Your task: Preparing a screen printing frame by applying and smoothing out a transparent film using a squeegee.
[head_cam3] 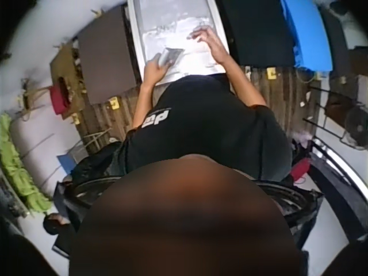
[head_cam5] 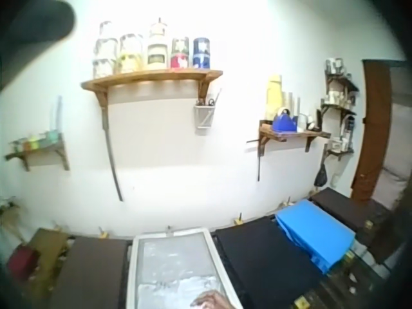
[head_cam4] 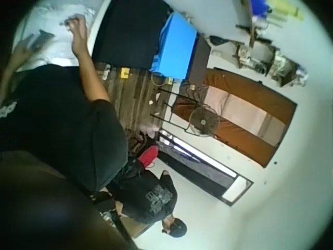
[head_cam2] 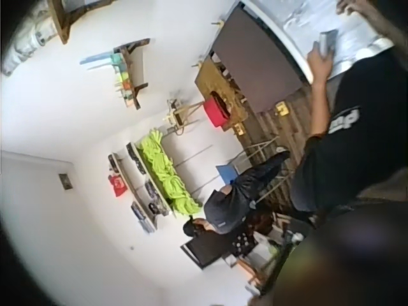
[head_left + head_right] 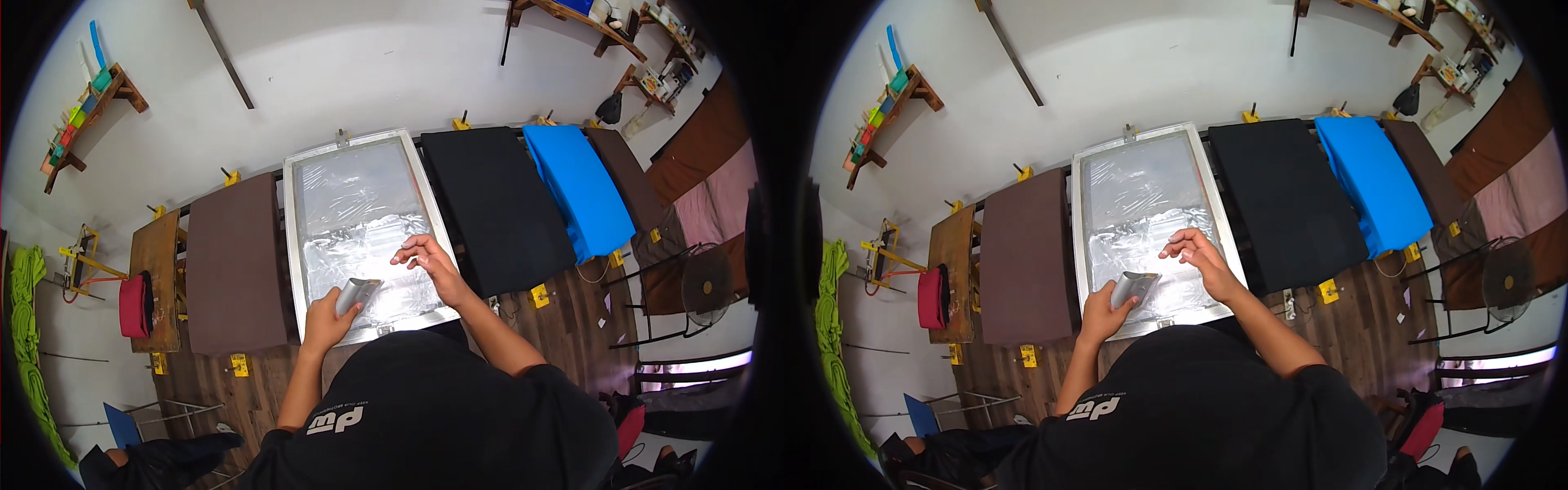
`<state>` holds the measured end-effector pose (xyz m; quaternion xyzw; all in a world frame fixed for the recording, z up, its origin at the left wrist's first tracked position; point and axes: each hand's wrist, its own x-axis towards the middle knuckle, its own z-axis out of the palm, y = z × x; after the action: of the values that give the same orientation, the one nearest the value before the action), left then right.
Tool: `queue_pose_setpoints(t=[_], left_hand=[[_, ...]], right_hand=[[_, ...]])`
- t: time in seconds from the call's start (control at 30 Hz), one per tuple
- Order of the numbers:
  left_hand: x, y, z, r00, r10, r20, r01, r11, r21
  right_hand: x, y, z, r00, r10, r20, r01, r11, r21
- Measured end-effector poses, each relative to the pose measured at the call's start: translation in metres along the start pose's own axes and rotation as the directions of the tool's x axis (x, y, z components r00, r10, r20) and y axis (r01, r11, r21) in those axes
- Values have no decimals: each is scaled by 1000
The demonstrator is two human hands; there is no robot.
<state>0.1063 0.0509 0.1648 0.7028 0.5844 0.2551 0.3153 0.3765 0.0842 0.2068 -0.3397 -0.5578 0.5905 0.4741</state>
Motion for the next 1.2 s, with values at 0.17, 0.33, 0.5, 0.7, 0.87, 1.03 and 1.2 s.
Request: queue_pose_setpoints(t=[0.17,0.33,0.5,0.7,0.87,1.03,1.2], left_hand=[[0,-5,8,1000,15,20,-15,999,39],[3,-6,12,999,36,30,-37,999,28],[3,-5,13,998,32,48,-35,998,56],[2,-1,12,997,18,71,-23,997,70],[3,2,14,997,59,53,-64,994,87],[14,12,16,990,126,67,-135,980,146],[35,19,25,977,197,85,-210,960,187]], right_hand=[[-2,6,4,993,-73,-94,75,997,15],[-6,12,-2,973,-90,-212,72,993,-90],[-13,16,-9,979,-16,-206,33,997,77],[-8,10,-3,961,-105,-255,129,988,79],[-14,7,-6,956,-57,-288,41,997,-61],[-25,5,-7,951,2,-309,-83,966,-247],[-34,44,-24,921,54,-386,-109,986,-123]])
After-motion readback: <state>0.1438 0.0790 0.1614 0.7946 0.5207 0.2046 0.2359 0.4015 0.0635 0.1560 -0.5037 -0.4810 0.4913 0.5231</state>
